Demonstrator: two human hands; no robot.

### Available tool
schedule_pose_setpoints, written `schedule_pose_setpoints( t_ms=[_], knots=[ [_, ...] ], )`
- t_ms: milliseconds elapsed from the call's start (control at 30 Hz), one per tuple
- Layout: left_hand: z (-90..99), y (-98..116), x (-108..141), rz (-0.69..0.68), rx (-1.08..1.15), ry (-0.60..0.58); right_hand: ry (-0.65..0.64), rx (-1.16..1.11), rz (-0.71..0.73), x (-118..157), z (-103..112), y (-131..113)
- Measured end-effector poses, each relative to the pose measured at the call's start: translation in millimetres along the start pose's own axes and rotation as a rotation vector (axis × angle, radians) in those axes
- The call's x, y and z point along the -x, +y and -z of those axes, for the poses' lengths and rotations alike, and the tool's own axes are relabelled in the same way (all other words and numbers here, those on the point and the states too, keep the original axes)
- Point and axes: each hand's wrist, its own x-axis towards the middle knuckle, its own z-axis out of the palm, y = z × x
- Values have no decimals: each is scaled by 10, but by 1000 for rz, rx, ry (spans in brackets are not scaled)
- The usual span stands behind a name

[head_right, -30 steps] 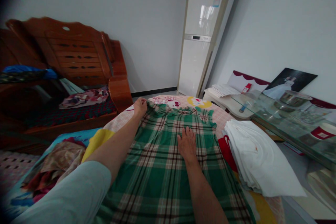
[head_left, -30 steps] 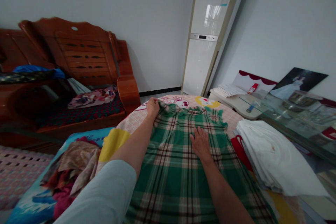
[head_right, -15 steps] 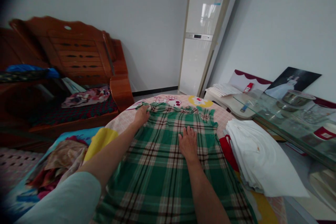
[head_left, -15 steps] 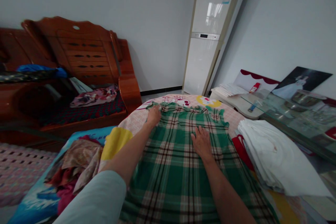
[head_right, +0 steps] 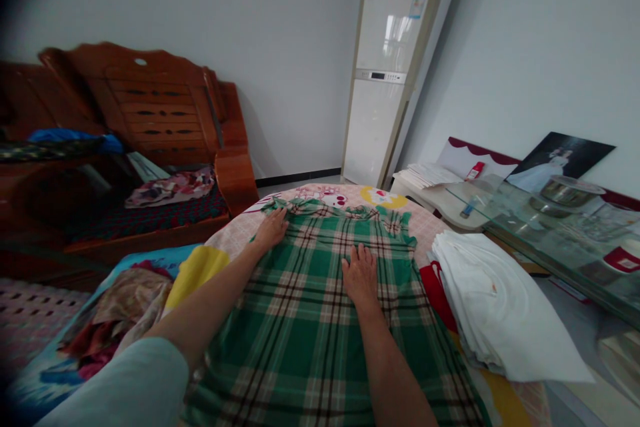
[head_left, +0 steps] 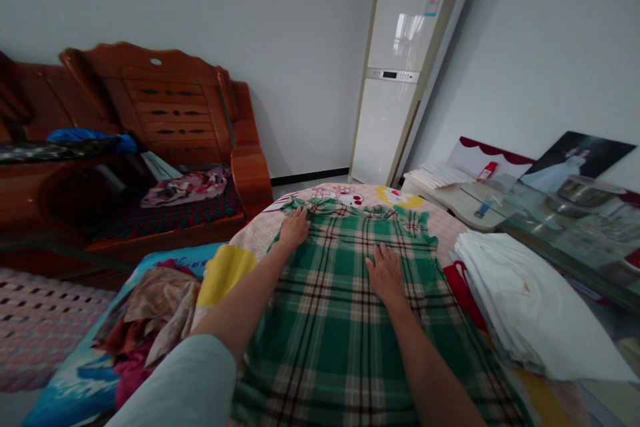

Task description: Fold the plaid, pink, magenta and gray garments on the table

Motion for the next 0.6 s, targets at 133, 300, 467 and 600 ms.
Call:
schedule_pose_setpoints(
  t_ms=[133, 300, 467, 600],
  knots=[
    [-46, 0, 172, -85, -3, -63, -3, -3, 4, -8, -5, 15],
    [38, -164, 181, 15, -8, -61, -3, 2, 5, 3, 2, 11],
    [156, 6, 396, -50, 51, -4, 6, -23, -4, -20, -30, 29],
    [119, 291, 793, -153, 69, -78, -43, -171, 17, -93, -3, 123]
  ],
)
